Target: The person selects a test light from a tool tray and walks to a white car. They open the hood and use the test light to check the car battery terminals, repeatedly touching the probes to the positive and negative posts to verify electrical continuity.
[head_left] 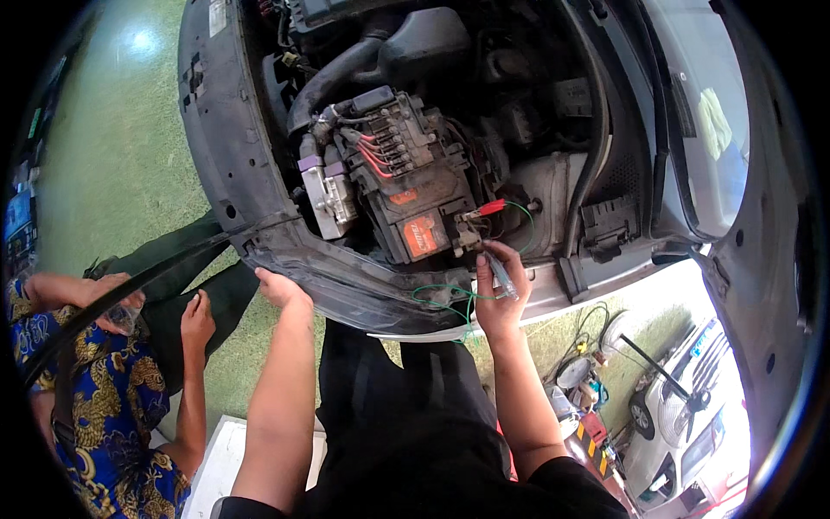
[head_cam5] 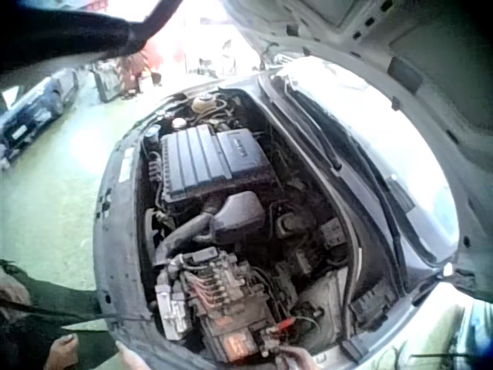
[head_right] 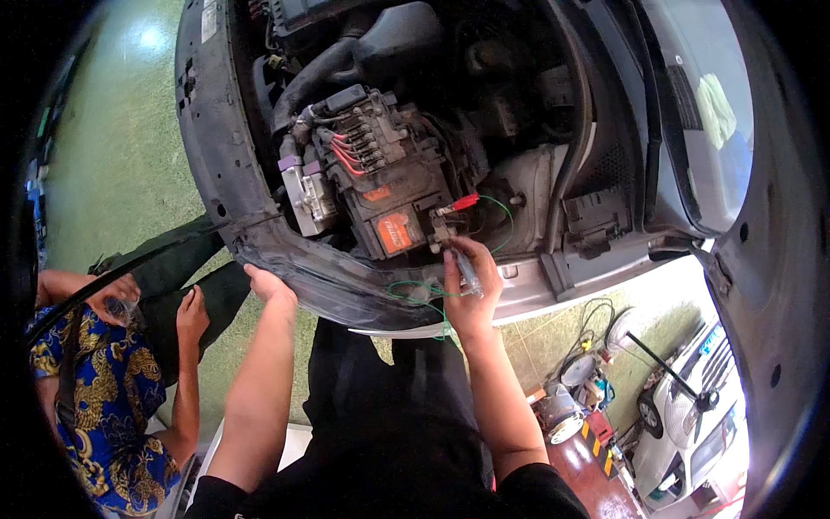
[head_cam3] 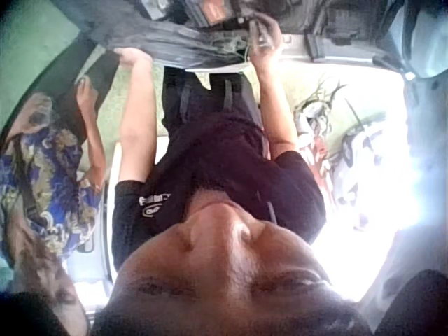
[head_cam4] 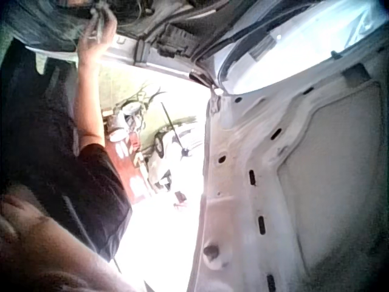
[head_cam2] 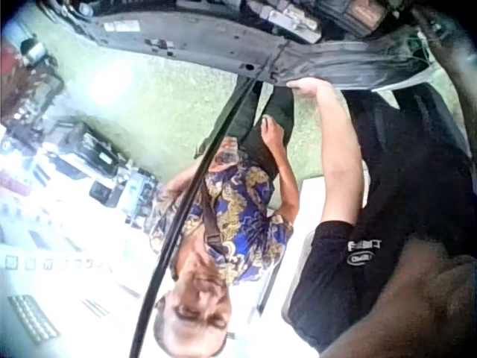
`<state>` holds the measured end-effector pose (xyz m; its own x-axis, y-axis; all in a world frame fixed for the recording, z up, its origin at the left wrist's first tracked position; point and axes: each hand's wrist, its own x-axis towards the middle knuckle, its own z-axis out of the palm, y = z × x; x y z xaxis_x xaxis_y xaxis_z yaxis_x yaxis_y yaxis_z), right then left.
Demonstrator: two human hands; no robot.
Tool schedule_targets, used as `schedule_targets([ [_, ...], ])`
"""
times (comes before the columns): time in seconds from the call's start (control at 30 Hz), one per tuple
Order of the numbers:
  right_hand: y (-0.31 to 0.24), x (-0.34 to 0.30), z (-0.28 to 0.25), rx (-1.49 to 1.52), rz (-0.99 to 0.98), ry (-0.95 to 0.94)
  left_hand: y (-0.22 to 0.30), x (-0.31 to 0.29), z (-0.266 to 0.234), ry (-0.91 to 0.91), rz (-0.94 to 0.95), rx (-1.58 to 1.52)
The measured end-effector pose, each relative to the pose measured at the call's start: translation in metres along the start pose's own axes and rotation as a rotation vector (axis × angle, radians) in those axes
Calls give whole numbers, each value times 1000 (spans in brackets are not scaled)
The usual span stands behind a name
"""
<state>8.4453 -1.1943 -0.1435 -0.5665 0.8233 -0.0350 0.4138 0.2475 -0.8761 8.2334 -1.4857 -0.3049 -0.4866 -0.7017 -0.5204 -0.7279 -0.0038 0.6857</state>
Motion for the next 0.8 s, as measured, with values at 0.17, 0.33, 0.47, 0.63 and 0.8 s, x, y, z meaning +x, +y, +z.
schedule_targets([
  [0.17, -41, 70, 50, -36, -184, -43, -14, 20, -4, -90, 36, -155],
  [0.33, -41, 117, 78, 11, -145, -17, -9, 19, 0, 41, 46, 6],
  [0.47, -34, 129, 87, -60, -124, -50, -6, 10, -2, 0, 21, 40],
  [0.63, -48, 117, 69, 73, -58, 31, -3, 5, -2, 4, 27, -17],
  [0.8, -47, 61, 21, 201, 59, 64, -1, 15, 0, -9, 41, -41],
])
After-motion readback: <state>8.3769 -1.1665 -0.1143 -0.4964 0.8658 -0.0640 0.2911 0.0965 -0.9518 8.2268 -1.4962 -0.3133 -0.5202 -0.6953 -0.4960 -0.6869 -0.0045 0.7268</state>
